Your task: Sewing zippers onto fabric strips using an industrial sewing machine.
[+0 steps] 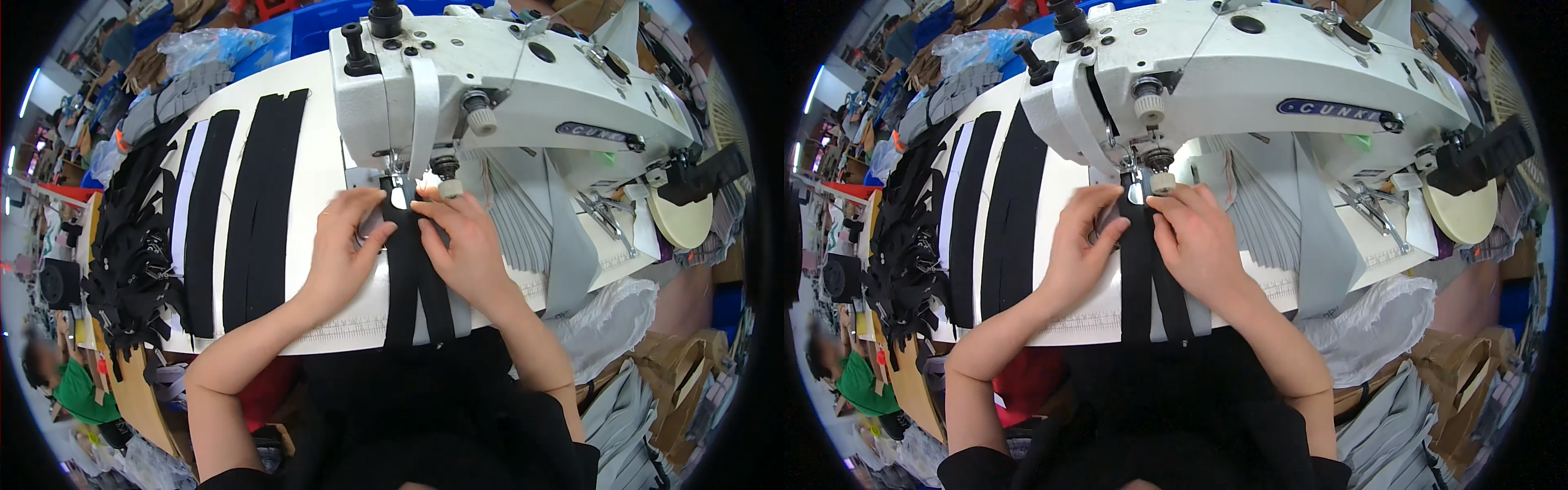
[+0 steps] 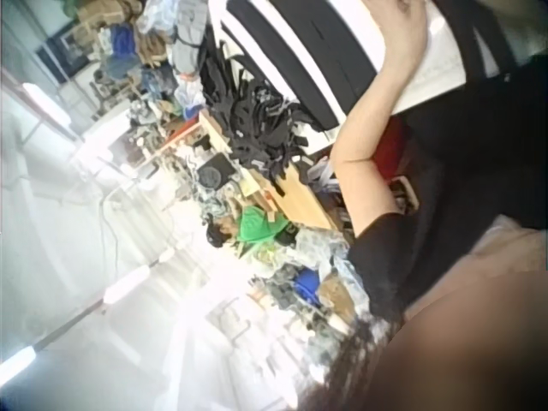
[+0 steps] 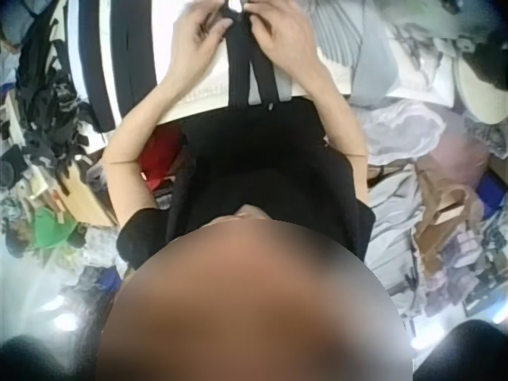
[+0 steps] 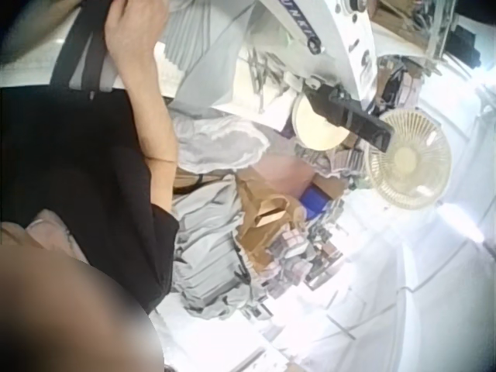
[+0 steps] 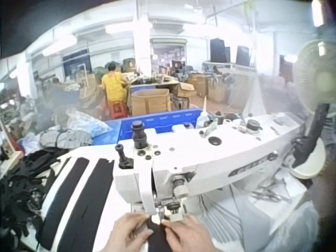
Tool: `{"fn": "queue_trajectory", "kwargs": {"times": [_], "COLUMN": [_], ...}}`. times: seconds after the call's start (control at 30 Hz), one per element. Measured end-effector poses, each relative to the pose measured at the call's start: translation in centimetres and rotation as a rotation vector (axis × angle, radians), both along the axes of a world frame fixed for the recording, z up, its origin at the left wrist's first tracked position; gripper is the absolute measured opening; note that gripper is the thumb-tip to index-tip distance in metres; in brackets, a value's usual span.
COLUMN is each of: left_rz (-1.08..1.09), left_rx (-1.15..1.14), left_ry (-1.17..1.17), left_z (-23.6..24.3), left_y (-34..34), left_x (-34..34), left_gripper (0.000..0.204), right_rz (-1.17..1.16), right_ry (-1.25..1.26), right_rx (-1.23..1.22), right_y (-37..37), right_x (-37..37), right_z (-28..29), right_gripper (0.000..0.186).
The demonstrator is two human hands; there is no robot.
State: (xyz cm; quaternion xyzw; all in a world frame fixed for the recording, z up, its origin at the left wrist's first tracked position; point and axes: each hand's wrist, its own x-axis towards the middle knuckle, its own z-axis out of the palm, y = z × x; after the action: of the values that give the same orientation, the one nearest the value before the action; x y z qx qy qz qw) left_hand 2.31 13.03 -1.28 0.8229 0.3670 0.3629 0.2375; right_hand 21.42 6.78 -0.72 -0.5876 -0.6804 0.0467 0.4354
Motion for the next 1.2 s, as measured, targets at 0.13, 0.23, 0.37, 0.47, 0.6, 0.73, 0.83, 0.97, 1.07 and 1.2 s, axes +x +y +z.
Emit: {"fn": "queue_trajectory", "kwargs": {"times": [0.13, 0.23, 0.37, 0.47, 0.6, 0.73, 0.83, 0.97, 1.07, 1.2], "left_rz": [0.044, -0.072, -0.16, -0.099, -0.167, -0.11, -0.067, -0.189, -0.371, -0.584], "left_rx": [-0.045, -0.062, -0.25, -1.106, -1.141, -1.221, -1.247, -1.302, -1.373, -1.502], "left_ry": [0.076, 0.266, 0.116, -0.641, -0.759, -0.718, -0.698, -0.747, -0.895, -1.136], "left_z": [1.0, 1.4, 1.4, 3.6, 2.4, 2.8, 2.8, 1.6, 0.2, -2.7], "left_y": [-2.0, -4.3, -5.5, -6.0, -5.7, -7.3, -8.5, -9.3, -10.8, -13.9], "left_x": [-1.8, -2.1, -2.1, -1.1, -3.1, -3.6, -4.6, -6.0, -7.1, -8.0], "left_gripper": [0.03, 0.031, 0.029, 0.027, 0.028, 0.025, 0.022, 0.024, 0.029, 0.043], "right_rz": [-0.078, -0.045, -0.022, -0.136, -0.169, -0.057, 0.06, -0.009, -0.122, -0.012], "right_ry": [0.015, -0.028, -0.036, 0.23, 0.294, 0.468, 0.598, 0.793, 0.713, 0.718], "right_rx": [0.083, 0.14, 0.098, -0.228, -0.41, -0.458, -0.468, -0.346, -0.391, -0.525], "right_y": [-5.6, -11.4, -14.9, -15.8, -16.2, -16.8, -17.7, -18.1, -17.5, -17.3], "right_x": [-1.6, -1.9, -2.4, -3.4, -3.9, -3.7, -4.2, -5.2, -5.6, -5.5], "right_z": [1.2, -1.5, -4.3, -4.9, -5.2, -5.9, -5.6, -5.8, -7.3, -8.1], "right_gripper": [0.015, 0.016, 0.02, 0.029, 0.029, 0.025, 0.02, 0.013, 0.014, 0.017]}}
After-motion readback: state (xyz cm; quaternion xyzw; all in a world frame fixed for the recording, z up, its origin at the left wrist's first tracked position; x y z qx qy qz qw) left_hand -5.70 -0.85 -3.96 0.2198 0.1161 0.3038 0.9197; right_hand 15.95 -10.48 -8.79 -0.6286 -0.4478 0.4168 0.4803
